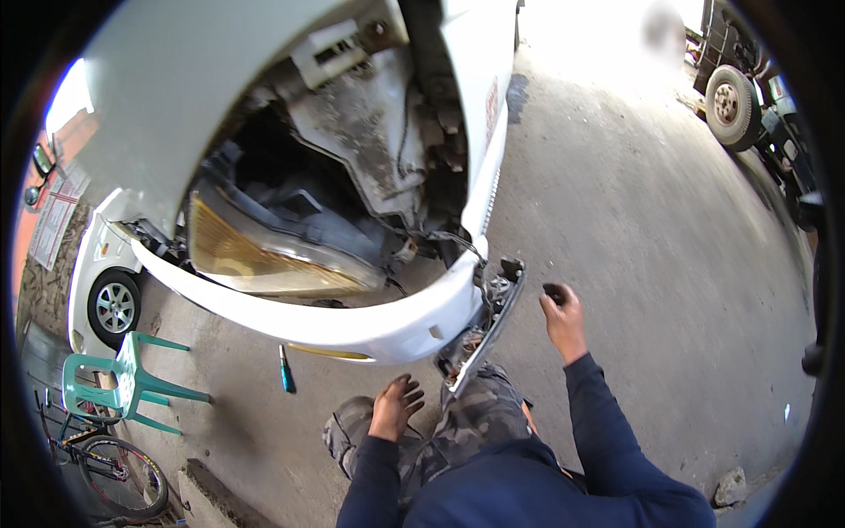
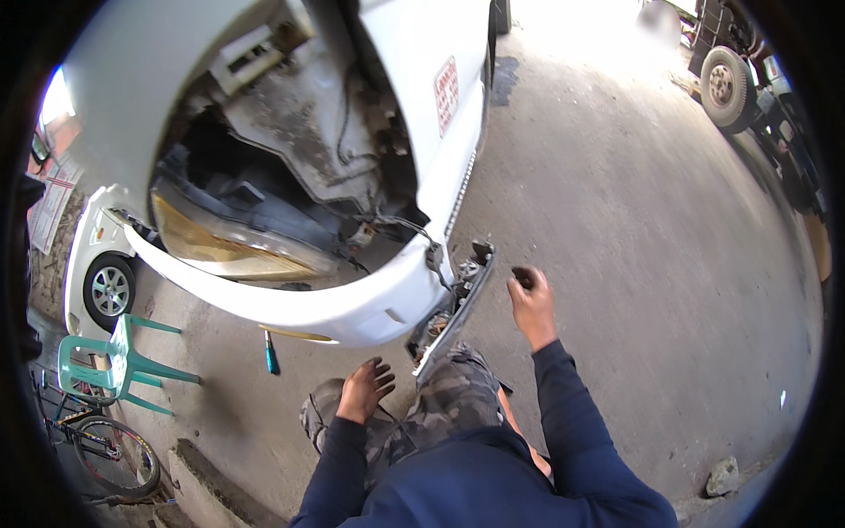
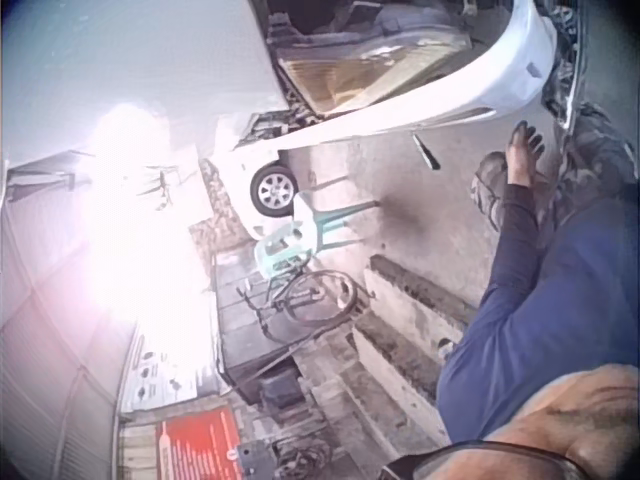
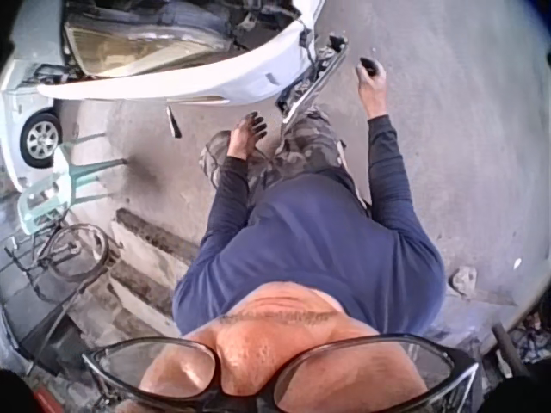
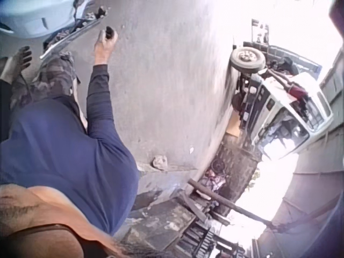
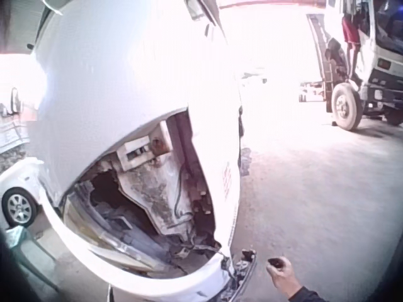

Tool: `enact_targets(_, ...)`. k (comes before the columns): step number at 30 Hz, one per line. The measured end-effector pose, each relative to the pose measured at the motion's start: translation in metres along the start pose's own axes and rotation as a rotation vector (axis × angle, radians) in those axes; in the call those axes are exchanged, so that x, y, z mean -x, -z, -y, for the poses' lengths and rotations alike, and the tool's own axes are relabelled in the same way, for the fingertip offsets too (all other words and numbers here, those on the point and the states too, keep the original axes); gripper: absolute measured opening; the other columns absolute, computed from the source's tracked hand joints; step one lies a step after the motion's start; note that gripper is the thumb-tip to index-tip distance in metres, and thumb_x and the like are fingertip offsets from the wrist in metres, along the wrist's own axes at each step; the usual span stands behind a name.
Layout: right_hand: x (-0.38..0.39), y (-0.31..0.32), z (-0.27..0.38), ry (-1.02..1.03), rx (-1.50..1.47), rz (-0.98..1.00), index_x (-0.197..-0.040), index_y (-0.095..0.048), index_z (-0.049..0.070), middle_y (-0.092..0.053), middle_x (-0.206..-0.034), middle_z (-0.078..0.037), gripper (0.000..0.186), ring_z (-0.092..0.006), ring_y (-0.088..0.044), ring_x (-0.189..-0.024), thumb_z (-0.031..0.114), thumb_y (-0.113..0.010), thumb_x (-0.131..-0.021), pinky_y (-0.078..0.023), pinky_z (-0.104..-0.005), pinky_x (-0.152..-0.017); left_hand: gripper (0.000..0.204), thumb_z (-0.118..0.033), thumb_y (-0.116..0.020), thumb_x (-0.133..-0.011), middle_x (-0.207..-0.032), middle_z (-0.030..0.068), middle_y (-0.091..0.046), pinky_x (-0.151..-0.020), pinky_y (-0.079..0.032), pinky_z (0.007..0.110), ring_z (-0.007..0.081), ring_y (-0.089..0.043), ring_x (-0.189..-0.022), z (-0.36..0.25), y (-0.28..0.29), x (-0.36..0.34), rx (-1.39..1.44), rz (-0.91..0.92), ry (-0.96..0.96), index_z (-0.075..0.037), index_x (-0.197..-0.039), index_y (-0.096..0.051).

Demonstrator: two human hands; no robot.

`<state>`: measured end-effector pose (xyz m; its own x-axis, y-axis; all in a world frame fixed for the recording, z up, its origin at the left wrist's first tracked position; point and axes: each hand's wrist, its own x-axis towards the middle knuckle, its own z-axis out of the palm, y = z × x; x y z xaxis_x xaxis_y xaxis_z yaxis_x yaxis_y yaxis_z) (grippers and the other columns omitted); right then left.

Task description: The person removes the headlight assembly from a white truck using a screwdriver. They unscrew fasteners, detach the headlight, and set it aside before walking into the workshop area.

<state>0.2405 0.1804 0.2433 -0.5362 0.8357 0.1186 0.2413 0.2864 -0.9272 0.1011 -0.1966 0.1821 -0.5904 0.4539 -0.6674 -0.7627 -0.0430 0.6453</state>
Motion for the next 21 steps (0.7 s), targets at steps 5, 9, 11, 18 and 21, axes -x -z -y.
enact_targets(5,0.046,0.022,0.075,0.137,-0.021,-0.017,-0.111,-0.069,-0.004,-0.068,-0.107,-0.018,0.024,-0.03,-0.07,-0.1,0.007,-0.066,-0.09,-0.057,-0.037,-0.084,0.025,-0.017,-0.065,-0.099,-0.099,0.0076,-0.071,-0.079,-0.054,0.031,0.0172,-0.066,-0.087,-0.064,0.026,0.08,-0.318,-0.244,-0.495,0.002,-0.115,-0.069)
enact_targets(9,0.054,0.015,0.135,0.443,-0.027,0.037,-0.108,-0.069,-0.002,-0.068,-0.104,-0.018,0.024,-0.0347,-0.068,-0.096,0.007,-0.069,-0.086,-0.056,-0.0393,-0.084,0.018,-0.01,-0.066,-0.098,-0.097,0.007,-0.069,-0.078,-0.052,0.03,0.0145,-0.062,-0.085,-0.143,0.022,0.127,-0.485,-0.472,-1.016,0.002,-0.111,-0.069)
enact_targets(11,0.052,0.0,0.159,0.646,0.035,0.012,-0.105,-0.069,-0.002,-0.068,-0.102,-0.018,0.022,-0.0362,-0.067,-0.096,0.006,-0.07,-0.085,-0.054,-0.0418,-0.086,0.021,-0.011,-0.065,-0.098,-0.104,0.0096,-0.07,-0.082,-0.053,0.032,0.0177,-0.063,-0.091,-0.185,0.011,0.141,-0.605,-0.618,-1.255,0.004,-0.114,-0.067)
enact_targets(18,0.066,-0.055,0.212,0.974,0.187,0.039,-0.106,-0.07,0.003,-0.068,-0.105,-0.012,0.02,-0.0324,-0.063,-0.103,0.008,-0.068,-0.087,-0.05,-0.0434,-0.094,0.055,-0.03,-0.069,-0.099,-0.139,0.0196,-0.058,-0.104,-0.049,0.045,0.0318,-0.058,-0.127,-0.307,-0.008,0.144,-0.817,-0.777,-1.714,-0.003,-0.145,-0.053)
enact_targets(21,0.076,-0.064,0.21,0.958,0.323,0.001,-0.109,-0.071,0.005,-0.067,-0.114,-0.011,0.022,-0.032,-0.06,-0.114,0.014,-0.067,-0.089,-0.044,-0.0459,-0.103,0.063,-0.044,-0.061,-0.103,-0.146,0.0191,-0.053,-0.109,-0.044,0.045,0.0321,-0.053,-0.132,-0.318,-0.005,0.12,-0.656,-0.619,-1.576,-0.004,-0.149,-0.047)
